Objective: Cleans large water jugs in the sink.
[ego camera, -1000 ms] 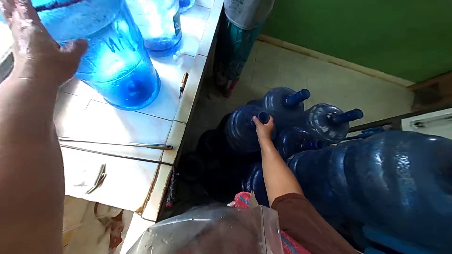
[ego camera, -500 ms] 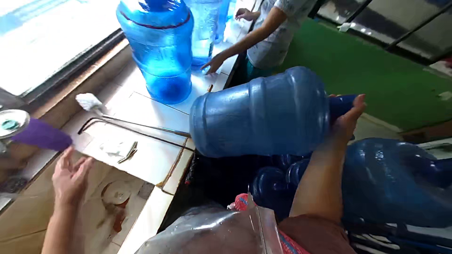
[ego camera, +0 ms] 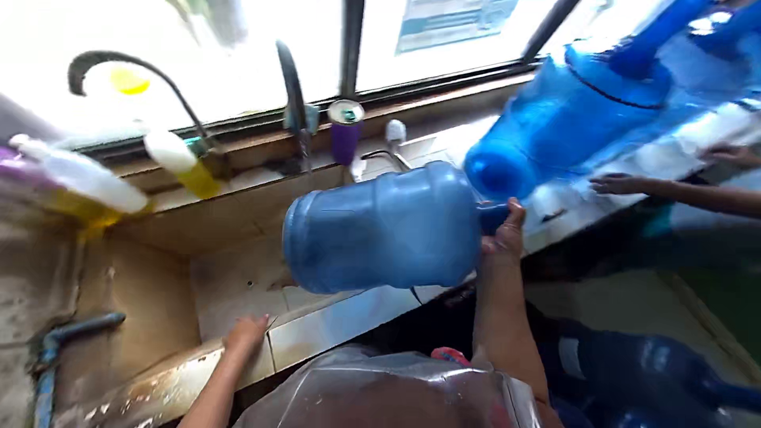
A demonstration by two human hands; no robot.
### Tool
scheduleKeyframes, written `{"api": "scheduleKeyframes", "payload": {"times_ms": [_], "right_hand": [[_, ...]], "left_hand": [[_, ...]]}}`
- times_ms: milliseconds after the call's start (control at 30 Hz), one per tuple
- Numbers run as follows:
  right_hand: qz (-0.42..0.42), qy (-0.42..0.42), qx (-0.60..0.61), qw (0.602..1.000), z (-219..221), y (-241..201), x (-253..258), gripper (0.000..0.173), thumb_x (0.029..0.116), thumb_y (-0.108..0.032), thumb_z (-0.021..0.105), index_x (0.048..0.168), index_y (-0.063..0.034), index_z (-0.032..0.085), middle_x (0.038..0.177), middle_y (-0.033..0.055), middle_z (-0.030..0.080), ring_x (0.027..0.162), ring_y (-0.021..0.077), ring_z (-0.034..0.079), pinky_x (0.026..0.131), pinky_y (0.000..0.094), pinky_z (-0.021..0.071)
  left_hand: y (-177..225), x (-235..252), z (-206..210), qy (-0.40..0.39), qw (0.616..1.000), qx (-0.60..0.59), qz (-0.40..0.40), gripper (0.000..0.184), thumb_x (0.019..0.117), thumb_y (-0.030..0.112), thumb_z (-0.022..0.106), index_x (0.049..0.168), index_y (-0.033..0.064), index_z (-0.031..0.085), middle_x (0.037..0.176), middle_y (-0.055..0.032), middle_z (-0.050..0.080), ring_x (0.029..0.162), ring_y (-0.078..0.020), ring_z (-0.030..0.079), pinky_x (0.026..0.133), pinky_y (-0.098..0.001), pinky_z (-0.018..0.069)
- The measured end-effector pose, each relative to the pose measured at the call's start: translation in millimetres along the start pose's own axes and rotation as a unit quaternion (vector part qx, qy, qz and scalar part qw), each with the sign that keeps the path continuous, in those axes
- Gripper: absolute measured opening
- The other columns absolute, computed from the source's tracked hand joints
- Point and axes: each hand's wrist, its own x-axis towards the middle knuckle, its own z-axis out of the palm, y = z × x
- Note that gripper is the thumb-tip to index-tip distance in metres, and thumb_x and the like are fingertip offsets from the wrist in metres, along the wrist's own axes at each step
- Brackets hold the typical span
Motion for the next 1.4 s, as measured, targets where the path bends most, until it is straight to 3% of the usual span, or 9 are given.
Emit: {"api": "scheduleKeyframes", "payload": {"times_ms": [67,233,367,500,700,900,1067,1267,1400], "right_hand": [[0.029,-0.045,-0.019,0.998,52.2,55.3,1.4,0.023,0.1047,-0.026,0.053,0.122,-0.0121,0.053,0.099,0.0024,0.063,0.09,0.0141,0.065,0.083,0.0377,0.0574],[0.008,-0.171,-0.13,0.977,157.7,191.1,-9.8,0.07,0.0816,-0.004,0.077,0.139,0.0031,0.038,0.117,0.0163,0.06,0.103,0.021,0.064,0.089,0.0402,0.0585],[-0.028,-0.372,-0.326,0.869,183.0,267.1,4.3,0.069,0.0709,-0.01,0.086,0.131,0.0039,0.054,0.125,0.0202,0.064,0.116,0.0254,0.063,0.1,0.043,0.0541],[0.034,-0.437,-0.526,0.729,200.5,304.0,17.7,0.069,0.0777,-0.006,0.081,0.142,-0.0074,0.057,0.142,0.0195,0.058,0.133,0.0341,0.055,0.109,0.0549,0.046],[-0.031,-0.419,-0.579,0.699,211.7,321.3,35.0,0.034,0.0797,-0.012,0.079,0.111,-0.0025,0.07,0.119,0.0218,0.062,0.112,0.0356,0.061,0.095,0.0528,0.0511],[-0.033,-0.626,-0.445,0.639,199.6,332.1,38.8,0.031,0.0662,-0.009,0.083,0.095,-0.0037,0.074,0.108,0.0155,0.069,0.11,0.0296,0.063,0.097,0.0515,0.0513],[-0.042,-0.473,-0.463,0.748,180.3,261.4,67.0,0.037,0.088,-0.015,0.073,0.122,-0.0015,0.068,0.129,0.0196,0.063,0.124,0.0296,0.058,0.105,0.0439,0.0494],[0.024,-0.183,-0.761,0.622,90.1,201.1,121.4,0.072,0.085,-0.038,0.08,0.145,-0.0091,0.051,0.144,0.039,0.044,0.133,0.058,0.043,0.103,0.0728,0.0386],[-0.041,-0.25,-0.683,0.685,79.6,233.3,100.3,0.042,0.0881,-0.013,0.071,0.129,-0.0033,0.065,0.124,0.0294,0.064,0.117,0.045,0.061,0.099,0.0611,0.0489]], "left_hand": [[5.0,-8.1,12.3,0.05,0.998,0.036,0.001,0.059,0.1074,0.049,0.032,0.121,0.0074,0.071,0.123,-0.0228,0.07,0.117,-0.0426,0.066,0.096,-0.0672,0.0484],[7.5,1.5,12.3,0.077,0.997,-0.031,0.004,0.044,0.1059,0.039,0.041,0.135,0.017,0.066,0.151,-0.0087,0.055,0.125,-0.0345,0.064,0.102,-0.0622,0.0482],[6.8,6.0,13.8,0.08,0.996,-0.038,-0.002,0.044,0.1048,0.041,0.041,0.13,0.0176,0.069,0.153,-0.0038,0.054,0.12,-0.0301,0.067,0.098,-0.058,0.052],[7.8,10.0,16.4,0.09,0.995,-0.045,-0.016,0.044,0.1047,0.041,0.042,0.13,0.0165,0.069,0.155,-0.0026,0.052,0.12,-0.0284,0.067,0.1,-0.0552,0.0514],[10.3,13.1,17.0,0.097,0.993,-0.049,-0.04,0.045,0.1046,0.041,0.042,0.13,0.0167,0.069,0.153,-0.0025,0.054,0.117,-0.0286,0.068,0.098,-0.0554,0.0523],[8.0,16.6,21.9,0.11,0.992,-0.049,-0.045,0.042,0.104,0.041,0.044,0.126,0.0178,0.072,0.149,-0.0025,0.058,0.108,-0.0285,0.072,0.092,-0.0575,0.0546],[11.9,12.2,19.1,0.124,0.99,-0.057,-0.039,0.039,0.1045,0.036,0.046,0.122,0.0138,0.073,0.148,-0.0059,0.059,0.104,-0.0312,0.073,0.089,-0.0598,0.0542],[13.7,10.2,17.1,0.122,0.99,-0.055,-0.039,0.037,0.1046,0.034,0.047,0.121,0.0129,0.073,0.147,-0.0072,0.059,0.106,-0.0338,0.072,0.089,-0.0618,0.0529],[12.3,9.1,15.9,0.11,0.992,-0.048,-0.046,0.038,0.1045,0.036,0.046,0.121,0.0148,0.073,0.147,-0.0054,0.06,0.105,-0.0318,0.073,0.088,-0.0598,0.0539]]}}
